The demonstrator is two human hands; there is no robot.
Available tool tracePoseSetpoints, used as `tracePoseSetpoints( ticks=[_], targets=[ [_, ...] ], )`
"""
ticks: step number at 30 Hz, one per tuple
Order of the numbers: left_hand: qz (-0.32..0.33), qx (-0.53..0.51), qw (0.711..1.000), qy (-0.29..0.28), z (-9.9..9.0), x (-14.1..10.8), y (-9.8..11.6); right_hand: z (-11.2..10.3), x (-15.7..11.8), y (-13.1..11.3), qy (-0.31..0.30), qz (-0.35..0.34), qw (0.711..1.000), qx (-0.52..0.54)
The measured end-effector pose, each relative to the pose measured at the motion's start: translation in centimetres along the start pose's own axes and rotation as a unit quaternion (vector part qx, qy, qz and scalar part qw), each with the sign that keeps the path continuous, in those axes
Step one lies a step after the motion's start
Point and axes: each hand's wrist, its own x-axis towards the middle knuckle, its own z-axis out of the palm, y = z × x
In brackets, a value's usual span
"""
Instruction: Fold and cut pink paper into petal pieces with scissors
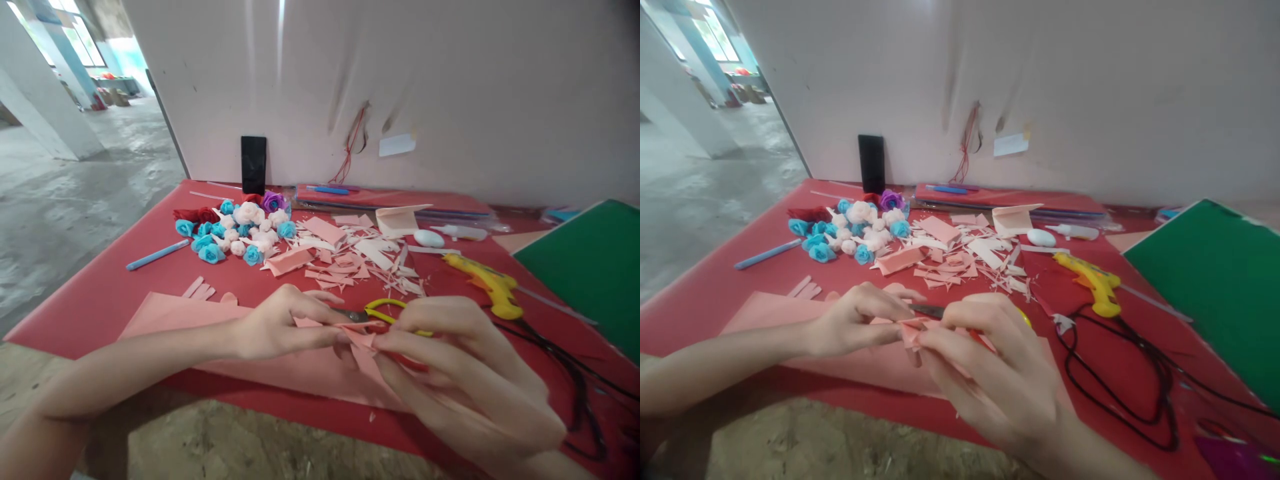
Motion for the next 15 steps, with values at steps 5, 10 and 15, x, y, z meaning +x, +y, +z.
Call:
tracePoseSetpoints(
  ticks=[5, 10, 15],
  targets=[
    [-0.01, -0.014, 1.0, 0.004, -0.03, 0.17, 0.47, -0.16, 0.05, 0.25, -0.003, 0.01, 0.999, 0.031],
    [-0.015, -0.026, 0.999, 0.01, -0.07, 0.27, 0.61, -0.39, 0.22, 0.28, 0.006, 0.039, 0.999, 0.025],
    [-0.048, -0.044, 0.998, 0.007, 0.05, 0.19, 0.55, -0.11, 0.26, 0.39, -0.002, 0.052, 0.998, 0.031]
  ],
)
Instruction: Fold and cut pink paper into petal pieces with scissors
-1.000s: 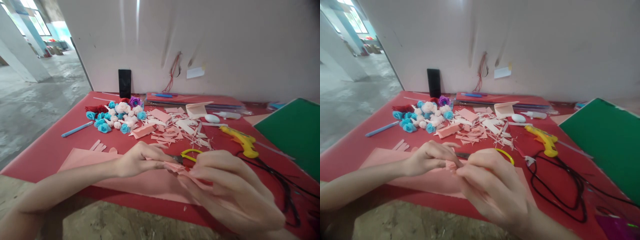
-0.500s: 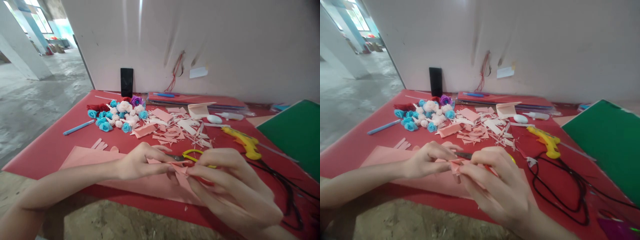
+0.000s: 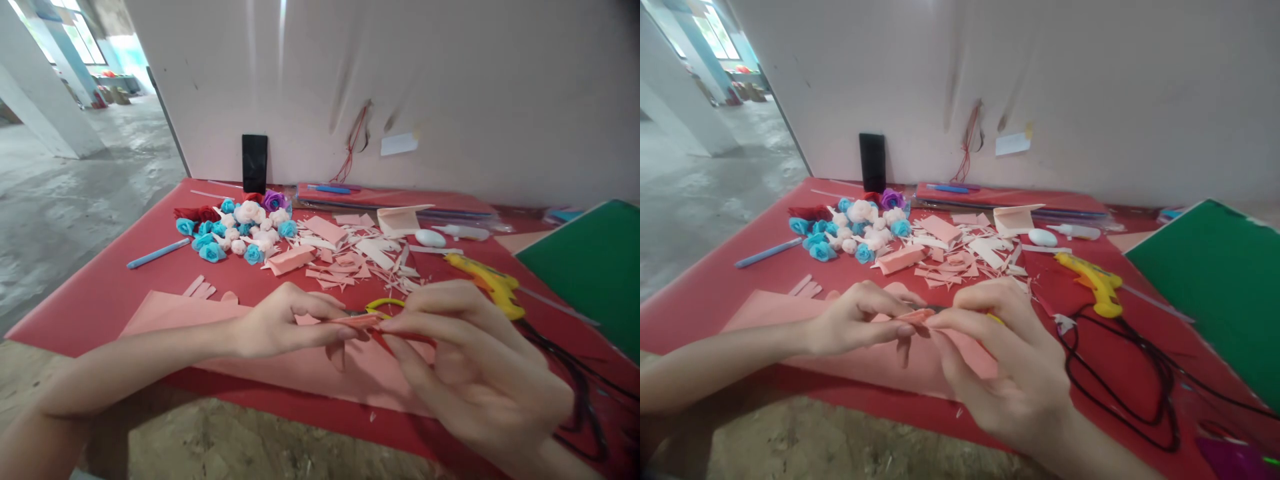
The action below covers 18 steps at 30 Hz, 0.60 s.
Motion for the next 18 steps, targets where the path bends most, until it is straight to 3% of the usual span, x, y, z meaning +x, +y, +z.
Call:
tracePoseSetpoints(
  ticks=[6, 12, 18],
  targets=[
    [-0.016, -0.007, 1.0, -0.004, 0.13, -0.09, 0.22, 0.17, 0.03, 0.06, 0.02, 0.022, 1.0, 0.011],
    [-0.023, -0.032, 0.999, -0.009, 0.24, -0.11, 0.24, 0.32, 0.06, 0.04, -0.084, 0.145, 0.976, 0.14],
    [-0.046, -0.019, 0.999, -0.009, 0.25, -0.2, 0.37, 0.56, 0.41, 0.07, -0.101, 0.187, 0.957, 0.199]
  ],
)
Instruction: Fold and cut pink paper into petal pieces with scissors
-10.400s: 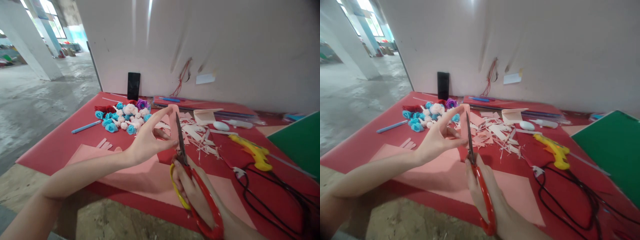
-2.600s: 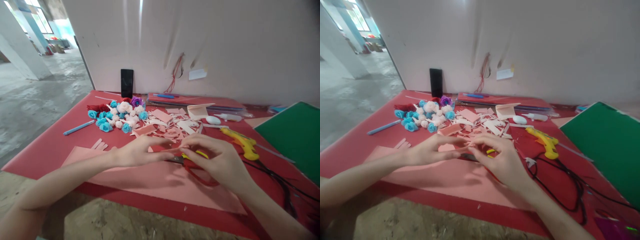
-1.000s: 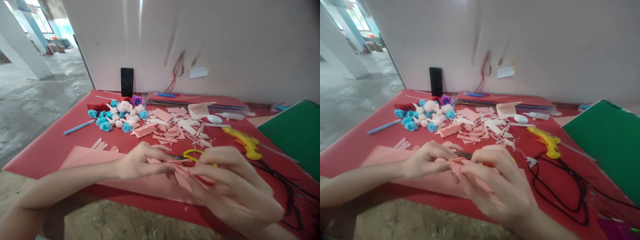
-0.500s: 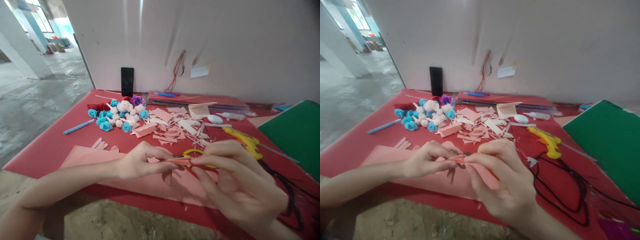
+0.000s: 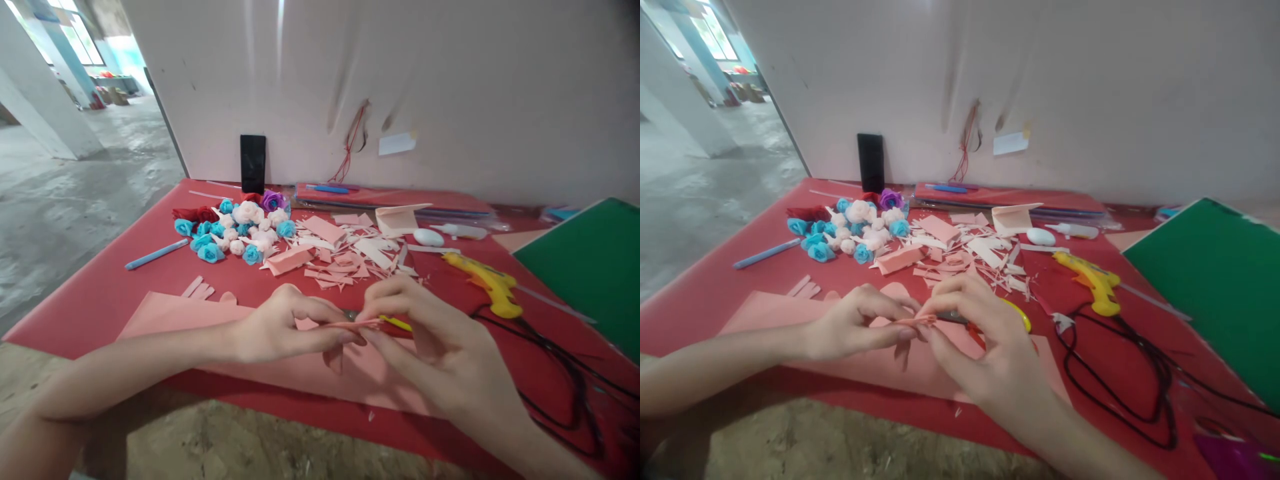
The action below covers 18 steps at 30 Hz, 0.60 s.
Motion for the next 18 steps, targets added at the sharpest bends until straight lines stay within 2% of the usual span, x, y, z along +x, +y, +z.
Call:
tracePoseSetpoints(
  ticks=[3, 5, 7, 9, 14, 18],
  targets=[
    [-0.036, -0.039, 0.998, -0.018, -0.1, 0.1, -0.1, -0.3, 0.2, 0.2, -0.005, -0.038, 0.999, -0.012],
    [-0.068, -0.14, 0.987, -0.042, -0.2, 0.4, -0.4, -0.6, 0.4, 0.5, -0.016, -0.065, 0.998, -0.012],
    [-0.097, -0.274, 0.954, -0.076, -0.2, 0.7, -0.7, -0.9, 0.6, 0.8, -0.035, -0.076, 0.996, -0.011],
    [-0.12, -0.351, 0.923, -0.106, -0.2, 0.8, -1.0, -1.1, 0.7, 1.2, -0.051, -0.077, 0.996, -0.006],
    [-0.149, -0.387, 0.897, -0.154, 0.1, 0.6, -1.1, -0.9, 0.9, 1.8, -0.06, -0.072, 0.994, 0.05],
    [-0.143, -0.376, 0.902, -0.159, 0.2, 0.3, -1.4, -0.7, 1.0, 2.2, -0.052, -0.054, 0.993, 0.091]
  ],
)
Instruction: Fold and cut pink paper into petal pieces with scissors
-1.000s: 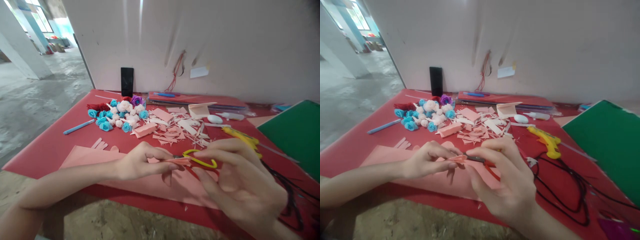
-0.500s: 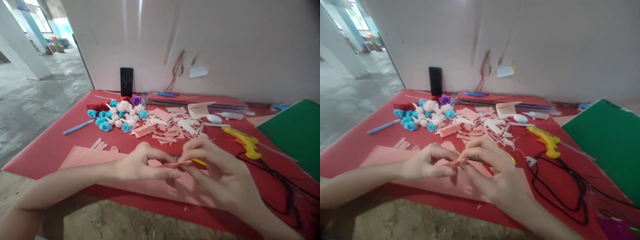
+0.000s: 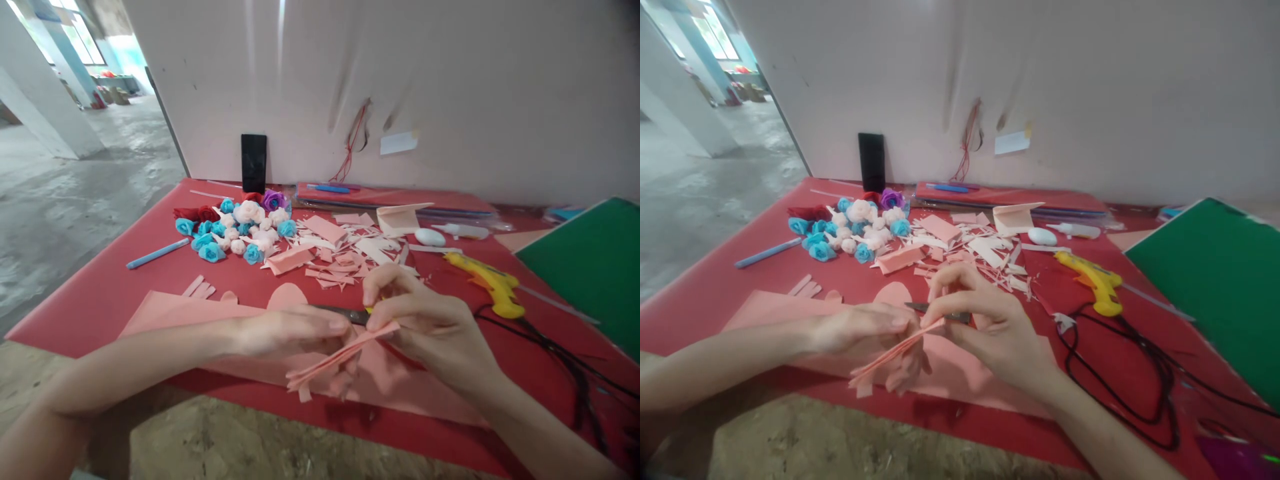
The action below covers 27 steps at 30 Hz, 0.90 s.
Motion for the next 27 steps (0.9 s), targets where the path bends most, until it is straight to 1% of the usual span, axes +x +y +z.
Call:
tracePoseSetpoints(
  ticks=[7, 11, 17, 23, 25, 27],
  targets=[
    [0.028, 0.023, 0.999, 0.025, 0.0, 0.2, -0.1, 0.0, 0.1, 0.7, 0.016, 0.017, 0.998, 0.055],
    [0.012, 0.023, 0.999, 0.047, 0.4, 0.2, 0.0, -0.1, 0.2, 0.5, 0.027, 0.033, 0.997, 0.062],
    [0.017, 0.018, 0.999, 0.033, 0.6, 0.4, 0.0, -0.2, 0.2, 0.7, 0.063, 0.048, 0.995, 0.058],
    [0.049, 0.018, 0.998, 0.042, 0.4, 0.4, -0.2, -0.2, 0.2, 1.5, 0.064, 0.068, 0.991, 0.096],
    [0.047, 0.013, 0.997, 0.055, 0.4, 0.4, -0.2, -0.2, 0.2, 1.5, 0.06, 0.072, 0.99, 0.101],
    [0.036, 0.012, 0.996, 0.083, 0.6, 0.4, -0.2, -0.3, 0.2, 1.6, 0.052, 0.077, 0.99, 0.106]
  ],
)
